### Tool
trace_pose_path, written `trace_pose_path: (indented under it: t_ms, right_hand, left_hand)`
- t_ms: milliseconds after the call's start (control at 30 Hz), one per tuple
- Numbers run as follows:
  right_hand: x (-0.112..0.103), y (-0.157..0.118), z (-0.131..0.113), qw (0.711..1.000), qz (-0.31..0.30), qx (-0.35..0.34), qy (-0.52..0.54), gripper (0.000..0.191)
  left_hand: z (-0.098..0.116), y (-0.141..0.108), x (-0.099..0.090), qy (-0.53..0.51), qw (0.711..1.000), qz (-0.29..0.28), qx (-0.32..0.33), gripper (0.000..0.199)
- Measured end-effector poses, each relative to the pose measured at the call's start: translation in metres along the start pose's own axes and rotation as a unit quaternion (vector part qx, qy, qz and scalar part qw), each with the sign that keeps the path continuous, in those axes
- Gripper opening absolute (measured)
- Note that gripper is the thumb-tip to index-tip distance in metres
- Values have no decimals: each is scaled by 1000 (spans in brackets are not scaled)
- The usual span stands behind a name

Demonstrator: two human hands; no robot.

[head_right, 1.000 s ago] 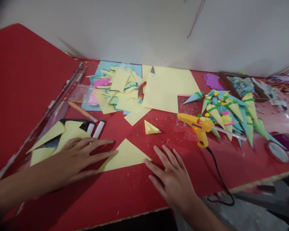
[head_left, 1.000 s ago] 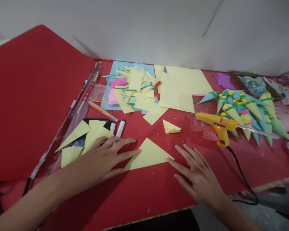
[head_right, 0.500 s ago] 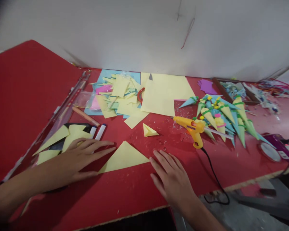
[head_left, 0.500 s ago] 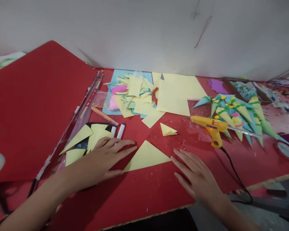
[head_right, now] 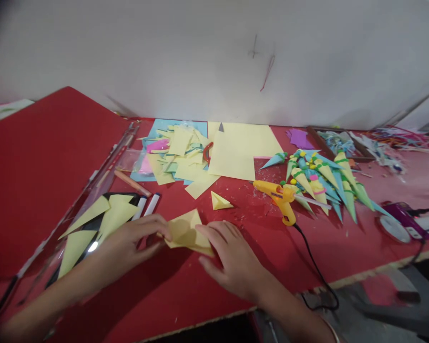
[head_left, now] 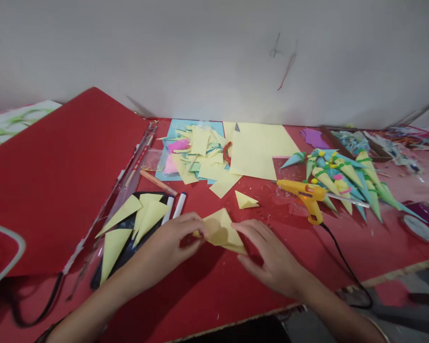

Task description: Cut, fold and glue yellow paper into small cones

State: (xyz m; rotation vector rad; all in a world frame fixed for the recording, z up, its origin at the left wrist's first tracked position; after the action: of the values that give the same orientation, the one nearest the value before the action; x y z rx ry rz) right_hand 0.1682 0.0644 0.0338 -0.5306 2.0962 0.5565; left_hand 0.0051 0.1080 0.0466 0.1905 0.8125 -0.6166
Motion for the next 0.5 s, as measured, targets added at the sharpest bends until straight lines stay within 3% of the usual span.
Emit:
trace_pose_path:
  t_ms: [100,200,367,500]
  right_hand:
    - [-14,7,0,1000,5,-22,8,48]
    - [-19,17,-5,996,-4,-70,-60,54]
    - [-17,35,-5,992,4,-91,-89,29]
    - [-23,45,7,996,43,-62,-43,25]
  left_hand:
    - [6,-2,-17,-6,999,40,25,19]
    - [14,-1,-25,7,997,48,57,21]
    - [18,3,-32,22,996,42,75,20]
    - [12,5,-35,22,995,50,82,6]
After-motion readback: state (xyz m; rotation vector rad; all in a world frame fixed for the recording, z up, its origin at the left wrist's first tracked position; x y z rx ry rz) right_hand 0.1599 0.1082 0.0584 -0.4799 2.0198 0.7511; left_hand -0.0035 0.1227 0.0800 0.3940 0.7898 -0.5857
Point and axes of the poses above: each hand's wrist, its own y-axis towards the middle knuckle, its own x-axis out of the palm, z = x × y, the point moved 6 cm from there along y, towards the middle knuckle, and after that the axes turned 5 degrees about -x, right-handed, at the moved point
